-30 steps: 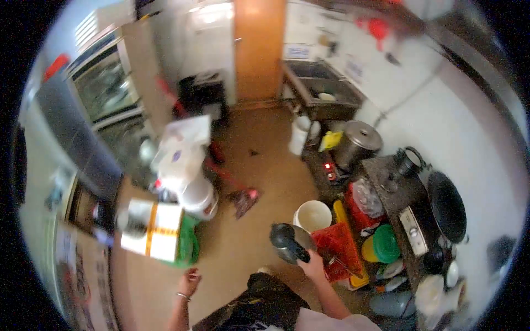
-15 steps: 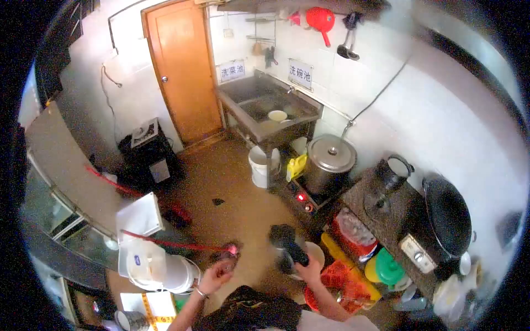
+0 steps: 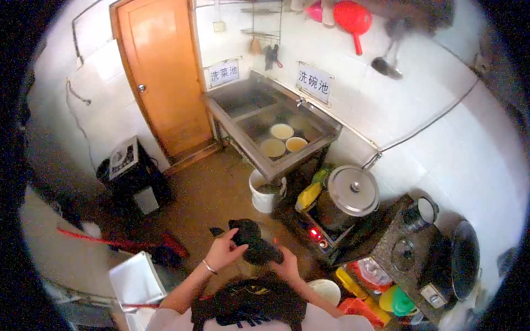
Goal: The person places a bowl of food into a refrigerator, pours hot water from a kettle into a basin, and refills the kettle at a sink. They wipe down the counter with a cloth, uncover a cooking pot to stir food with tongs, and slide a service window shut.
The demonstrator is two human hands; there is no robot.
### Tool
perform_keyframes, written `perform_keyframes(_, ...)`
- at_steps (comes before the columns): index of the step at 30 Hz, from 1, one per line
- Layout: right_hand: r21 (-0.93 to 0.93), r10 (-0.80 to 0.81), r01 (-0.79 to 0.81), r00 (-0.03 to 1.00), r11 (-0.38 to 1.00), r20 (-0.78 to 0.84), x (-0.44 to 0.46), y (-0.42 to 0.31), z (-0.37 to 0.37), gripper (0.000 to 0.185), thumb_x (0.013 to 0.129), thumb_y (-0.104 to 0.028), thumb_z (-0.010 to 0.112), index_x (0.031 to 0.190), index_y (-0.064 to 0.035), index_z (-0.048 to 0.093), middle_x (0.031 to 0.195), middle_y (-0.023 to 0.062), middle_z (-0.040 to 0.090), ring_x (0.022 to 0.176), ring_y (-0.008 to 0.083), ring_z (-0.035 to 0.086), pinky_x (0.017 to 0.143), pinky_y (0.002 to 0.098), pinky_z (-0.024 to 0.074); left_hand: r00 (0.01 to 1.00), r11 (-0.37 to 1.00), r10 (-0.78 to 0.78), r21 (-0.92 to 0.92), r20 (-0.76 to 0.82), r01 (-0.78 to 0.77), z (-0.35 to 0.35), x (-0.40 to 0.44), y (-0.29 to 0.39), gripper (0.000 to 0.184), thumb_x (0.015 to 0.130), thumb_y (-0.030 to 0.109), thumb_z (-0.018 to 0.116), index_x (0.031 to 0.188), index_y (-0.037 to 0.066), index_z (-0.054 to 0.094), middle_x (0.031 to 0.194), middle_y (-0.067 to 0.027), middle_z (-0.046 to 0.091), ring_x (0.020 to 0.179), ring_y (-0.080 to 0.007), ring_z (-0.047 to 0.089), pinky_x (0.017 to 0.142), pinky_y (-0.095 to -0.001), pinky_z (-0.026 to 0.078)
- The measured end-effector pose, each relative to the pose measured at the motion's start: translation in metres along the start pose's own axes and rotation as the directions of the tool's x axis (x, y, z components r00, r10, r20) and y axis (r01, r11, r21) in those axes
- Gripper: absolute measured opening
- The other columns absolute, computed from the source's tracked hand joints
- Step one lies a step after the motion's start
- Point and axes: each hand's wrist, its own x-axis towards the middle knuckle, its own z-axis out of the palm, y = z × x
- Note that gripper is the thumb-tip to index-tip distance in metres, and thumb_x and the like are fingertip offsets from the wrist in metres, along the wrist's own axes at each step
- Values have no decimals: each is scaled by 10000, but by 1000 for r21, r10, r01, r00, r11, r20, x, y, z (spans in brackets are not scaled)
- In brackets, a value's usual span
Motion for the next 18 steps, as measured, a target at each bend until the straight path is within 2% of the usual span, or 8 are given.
perform_keyframes(3, 37, 61, -59, 996, 998, -71, 72, -19, 27, 348, 590, -78, 630, 920, -7, 547, 761, 103, 579, 698, 173, 554, 673, 292, 449, 1000, 1000, 7, 25, -17, -6, -27, 62, -4, 749, 744, 309, 635, 1296, -8, 240, 572, -111, 582, 482, -252, 571, 475, -329, 450)
perform_keyframes(6, 141, 111, -109, 994, 984, -5, 151, -28, 51, 423, 604, -84, 712, 991, -26, 550, 881, 128, 611, 825, 233, 601, 745, 322, 461, 999, 988, 53, 144, -11, -51, -62, 121, -1, 763, 745, 315, 637, 1310, 7, 227, 564, -95, 583, 491, -255, 576, 467, -341, 457)
perform_keyframes(8, 91, 42, -41, 999, 995, -16, 204, -1, 79, 422, 609, -69, 716, 992, -16, 547, 884, 105, 611, 823, 193, 588, 744, 309, 457, 995, 975, 95, 204, -23, -88, -74, 164, -13, 752, 751, 336, 626, 1317, 29, 238, 552, -76, 578, 484, -250, 577, 453, -352, 462)
perform_keyframes(10, 279, 27, -12, 999, 960, -48, 263, 7, 104, 431, 618, -60, 712, 1008, -6, 537, 891, 85, 605, 815, 160, 562, 735, 305, 454, 981, 930, 190, 316, 23, -188, -88, 210, -20, 657, 769, 307, 575, 1306, 69, 281, 581, -83, 584, 505, -239, 582, 449, -371, 460)
perform_keyframes(12, 202, -16, 18, 1000, 979, -13, 322, 42, 134, 436, 634, -65, 708, 1025, 3, 527, 901, 80, 597, 821, 143, 539, 722, 296, 451, 970, 884, 225, 399, 93, -244, -103, 257, -31, 636, 778, 301, 562, 1309, 89, 286, 629, -82, 596, 509, -241, 582, 446, -372, 459)
perform_keyframes(14, 413, 35, -24, 999, 910, -18, 383, 52, 164, 446, 638, -65, 712, 1034, 9, 522, 894, 67, 593, 834, 149, 539, 726, 291, 450, 953, 816, 249, 493, 172, -302, -124, 303, -45, 616, 786, 296, 549, 1313, 109, 290, 677, -82, 608, 513, -244, 582, 443, -374, 458)
perform_keyframes(16, 391, 33, -24, 999, 920, -17, 433, 56, 190, 481, 621, -59, 728, 1048, 9, 518, 889, 49, 579, 839, 146, 532, 734, 279, 445, 940, 789, 302, 511, 158, -340, -141, 337, -58, 560, 801, 290, 524, 1299, 137, 317, 771, -85, 612, 549, -254, 584, 466, -377, 465)
perform_keyframes(18, 435, -9, 54, 995, 899, -104, 487, 26, 199, 223, 689, -42, 634, 893, -23, 547, 757, 7, 580, 706, 81, 515, 619, 249, 438, 952, 847, 266, 434, 151, -306, -156, 374, -78, 539, 802, 271, 528, 1285, 132, 332, 791, -90, 603, 591, -256, 584, 499, -367, 469)
